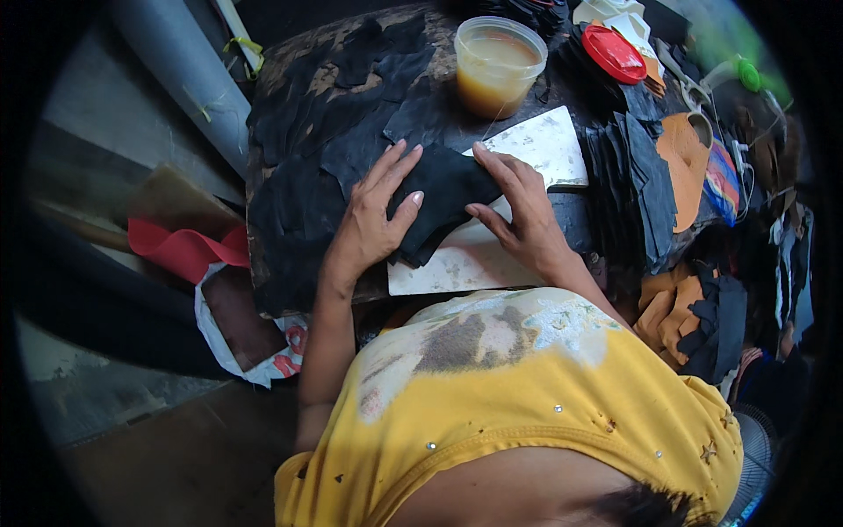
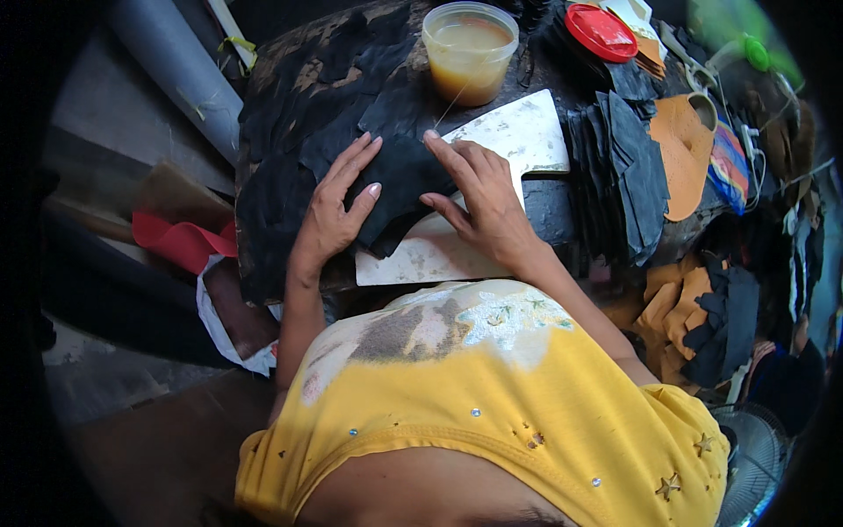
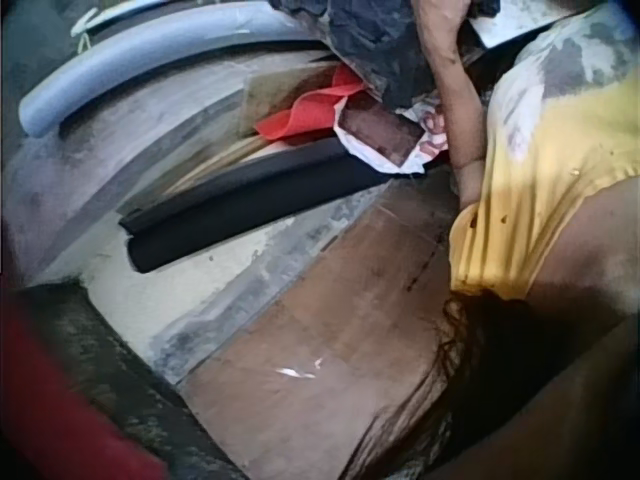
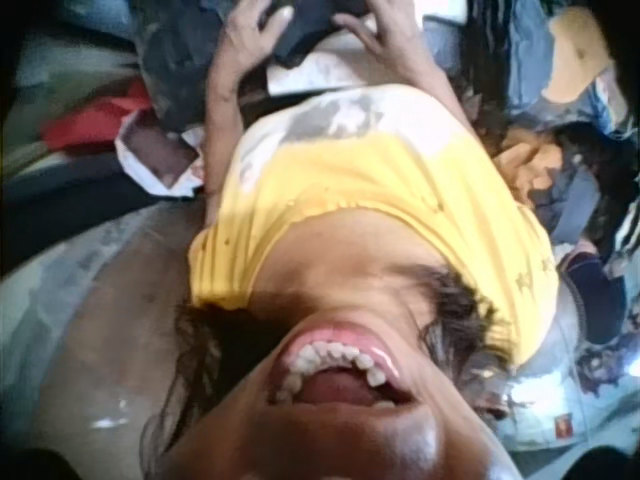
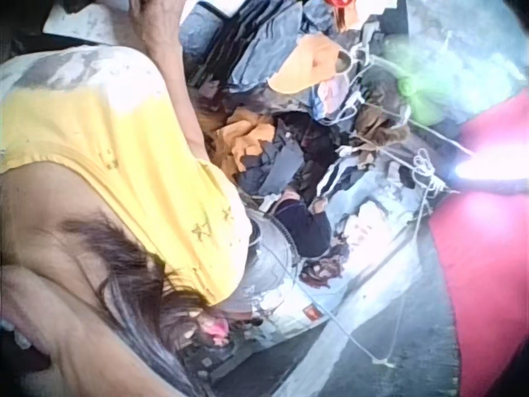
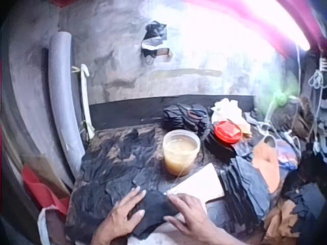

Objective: The person repeatedly rubs a small black leather piece on a white board using both hands. The person turns the piece over and continues rubbing different areas. The person occasionally picks up and sets down the piece while maintaining contact with the board.

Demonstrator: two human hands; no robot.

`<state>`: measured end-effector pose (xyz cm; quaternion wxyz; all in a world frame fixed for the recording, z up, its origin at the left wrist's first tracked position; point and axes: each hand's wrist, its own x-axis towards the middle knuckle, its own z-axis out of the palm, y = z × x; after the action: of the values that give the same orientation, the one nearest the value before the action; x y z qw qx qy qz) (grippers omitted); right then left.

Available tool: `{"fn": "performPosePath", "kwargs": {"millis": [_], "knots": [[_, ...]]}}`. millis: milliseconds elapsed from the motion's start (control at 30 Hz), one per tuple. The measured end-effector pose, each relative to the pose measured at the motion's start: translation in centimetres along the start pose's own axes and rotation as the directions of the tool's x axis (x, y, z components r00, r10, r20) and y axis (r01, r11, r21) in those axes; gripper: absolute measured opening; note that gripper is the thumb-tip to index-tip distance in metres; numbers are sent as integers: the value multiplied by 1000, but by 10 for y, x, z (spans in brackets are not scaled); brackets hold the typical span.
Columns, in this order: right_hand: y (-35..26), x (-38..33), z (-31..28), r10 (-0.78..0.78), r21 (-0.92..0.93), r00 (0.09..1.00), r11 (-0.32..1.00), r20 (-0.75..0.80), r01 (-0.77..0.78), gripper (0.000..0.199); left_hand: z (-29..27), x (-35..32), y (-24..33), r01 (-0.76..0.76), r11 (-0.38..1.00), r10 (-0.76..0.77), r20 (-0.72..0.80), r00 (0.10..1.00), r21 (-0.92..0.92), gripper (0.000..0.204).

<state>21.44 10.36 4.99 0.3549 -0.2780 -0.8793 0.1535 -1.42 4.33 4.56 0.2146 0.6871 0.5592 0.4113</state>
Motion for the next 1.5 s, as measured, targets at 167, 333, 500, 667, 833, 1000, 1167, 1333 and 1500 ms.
{"fn": "performPosePath", "kwargs": {"millis": [167,333,500,667,833,1000,1167,1333,1500], "knots": [[19,8,-5,-3,95,1000,995,-25,5,70,18,1,9,-7,1000,7,-52,999,-9,46],[27,4,-11,162,240,977,963,-138,-126,53,20,5,8,-11,999,7,-97,995,-48,45],[23,-5,-7,98,44,985,995,-145,-93,50,18,5,5,-27,994,18,-85,996,-109,42],[12,-11,8,67,-78,998,995,19,-66,51,12,5,6,-33,996,27,-62,998,-88,41],[19,-10,7,251,-324,966,920,57,-220,62,12,4,5,-14,991,10,-33,999,-130,41],[12,-20,9,210,-407,977,896,41,-176,65,16,3,0,-43,987,36,-51,998,-158,42],[8,-25,8,-60,-284,996,956,65,76,57,16,3,-1,-39,982,32,-41,999,-186,42],[20,-15,6,164,-368,986,917,-11,-156,54,17,3,-1,-51,986,44,-48,998,-161,42],[3,-31,11,-9,-280,996,959,84,32,56,19,2,-2,-27,984,16,-66,998,-178,43]]}}
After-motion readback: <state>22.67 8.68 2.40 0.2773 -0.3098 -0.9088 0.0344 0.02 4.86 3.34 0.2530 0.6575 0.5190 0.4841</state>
